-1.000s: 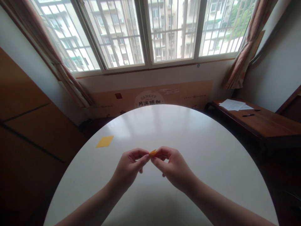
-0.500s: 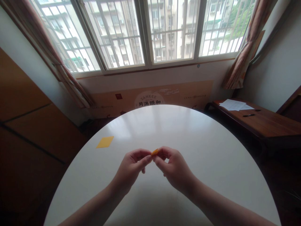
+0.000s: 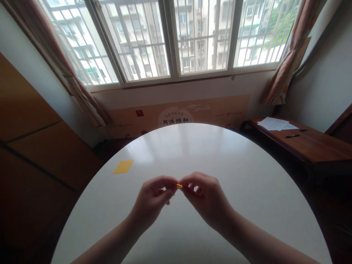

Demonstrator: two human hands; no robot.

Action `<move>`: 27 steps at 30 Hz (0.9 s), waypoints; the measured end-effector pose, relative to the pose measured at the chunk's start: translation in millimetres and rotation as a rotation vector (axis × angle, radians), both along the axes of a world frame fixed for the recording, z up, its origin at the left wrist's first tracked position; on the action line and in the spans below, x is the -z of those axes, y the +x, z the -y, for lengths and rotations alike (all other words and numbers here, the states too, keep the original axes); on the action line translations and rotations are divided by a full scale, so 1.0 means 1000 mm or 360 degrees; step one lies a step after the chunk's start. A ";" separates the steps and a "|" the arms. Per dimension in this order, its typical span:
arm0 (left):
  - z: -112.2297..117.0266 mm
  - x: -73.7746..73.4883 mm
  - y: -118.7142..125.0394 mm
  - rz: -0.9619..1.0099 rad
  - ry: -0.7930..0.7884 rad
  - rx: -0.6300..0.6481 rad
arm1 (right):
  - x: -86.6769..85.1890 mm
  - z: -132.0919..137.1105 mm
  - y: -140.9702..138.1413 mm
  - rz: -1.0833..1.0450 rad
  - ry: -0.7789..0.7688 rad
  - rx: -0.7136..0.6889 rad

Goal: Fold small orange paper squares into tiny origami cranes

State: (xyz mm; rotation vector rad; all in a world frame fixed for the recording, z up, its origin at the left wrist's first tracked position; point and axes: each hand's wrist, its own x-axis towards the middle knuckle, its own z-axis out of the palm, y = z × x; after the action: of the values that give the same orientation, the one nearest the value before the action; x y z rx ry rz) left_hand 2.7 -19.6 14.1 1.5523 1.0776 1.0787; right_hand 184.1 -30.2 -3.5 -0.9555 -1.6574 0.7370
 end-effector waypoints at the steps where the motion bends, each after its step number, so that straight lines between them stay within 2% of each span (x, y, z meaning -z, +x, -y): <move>1: 0.000 -0.001 -0.001 0.0003 -0.0007 0.0009 | 0.000 0.000 0.001 0.0004 0.0027 -0.0030; 6: 0.000 -0.004 -0.003 0.0203 -0.0077 0.0080 | -0.002 0.001 0.004 0.0002 0.0177 -0.0132; 10: -0.002 -0.006 -0.002 0.0470 -0.0253 -0.0044 | -0.003 0.002 0.006 0.0014 0.0358 -0.0136; 12: -0.002 -0.007 -0.001 0.0508 -0.0406 -0.0063 | -0.003 0.003 0.006 0.0047 0.0442 -0.0106; 16: -0.002 -0.007 -0.002 0.0462 -0.0626 0.0113 | -0.004 0.004 0.007 0.0131 0.0594 -0.0054; 22: -0.003 -0.006 -0.003 0.0456 -0.0664 0.0163 | -0.004 0.004 0.006 0.0239 0.0657 -0.0087; 27: -0.004 -0.007 -0.005 0.0378 -0.0576 0.0192 | -0.003 0.004 0.005 0.0290 0.0674 -0.0062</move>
State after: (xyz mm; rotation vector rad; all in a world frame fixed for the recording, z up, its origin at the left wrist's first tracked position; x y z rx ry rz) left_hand -2.0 -15.4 21.5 1.1550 0.9427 0.9015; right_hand 188.9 -34.4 -0.9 -0.7028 -1.8978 0.3070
